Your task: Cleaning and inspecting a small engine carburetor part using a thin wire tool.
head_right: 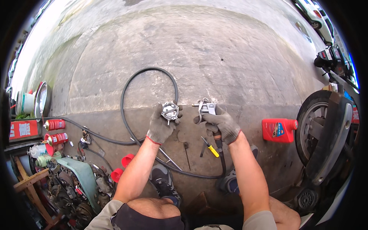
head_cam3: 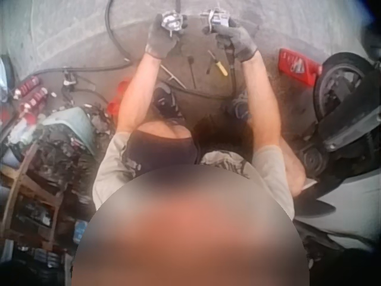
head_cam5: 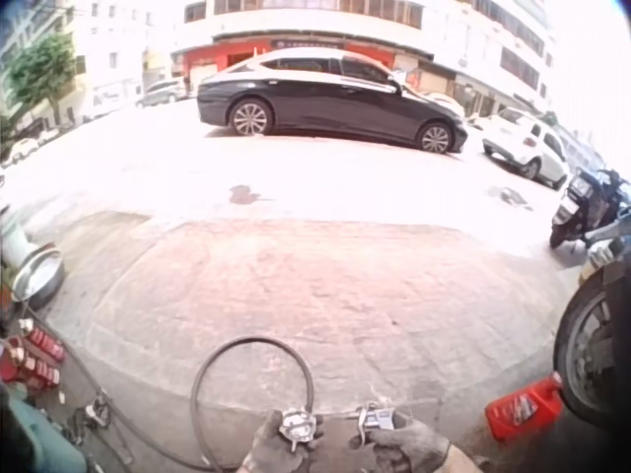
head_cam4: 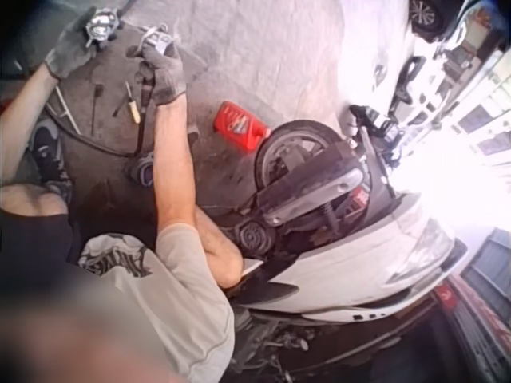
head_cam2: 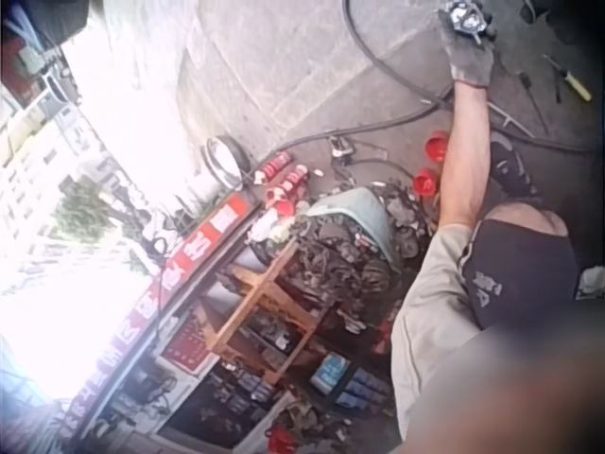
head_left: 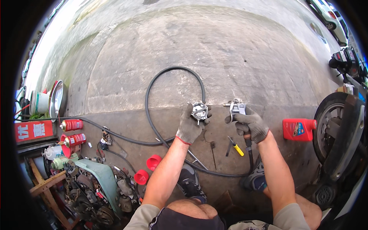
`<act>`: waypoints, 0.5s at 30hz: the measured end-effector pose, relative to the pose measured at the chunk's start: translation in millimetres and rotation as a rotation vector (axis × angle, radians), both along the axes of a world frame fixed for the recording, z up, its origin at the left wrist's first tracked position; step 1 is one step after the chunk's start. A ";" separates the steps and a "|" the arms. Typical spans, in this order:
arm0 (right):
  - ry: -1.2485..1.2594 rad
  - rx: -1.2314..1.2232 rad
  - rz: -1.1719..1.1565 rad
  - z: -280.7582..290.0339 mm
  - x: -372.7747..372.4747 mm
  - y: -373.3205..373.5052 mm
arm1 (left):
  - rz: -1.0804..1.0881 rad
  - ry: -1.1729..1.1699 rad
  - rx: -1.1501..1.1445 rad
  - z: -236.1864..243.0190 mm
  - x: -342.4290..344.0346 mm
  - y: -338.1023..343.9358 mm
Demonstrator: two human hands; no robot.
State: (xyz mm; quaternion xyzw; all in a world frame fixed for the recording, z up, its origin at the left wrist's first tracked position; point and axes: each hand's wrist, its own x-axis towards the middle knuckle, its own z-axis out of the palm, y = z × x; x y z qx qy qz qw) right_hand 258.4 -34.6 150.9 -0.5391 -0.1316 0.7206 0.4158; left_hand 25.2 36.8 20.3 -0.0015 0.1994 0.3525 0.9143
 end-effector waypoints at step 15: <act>-0.615 -0.062 0.122 4.1 -69.2 25.9 | 0.048 0.120 0.006 -8.1 0.4 -3.3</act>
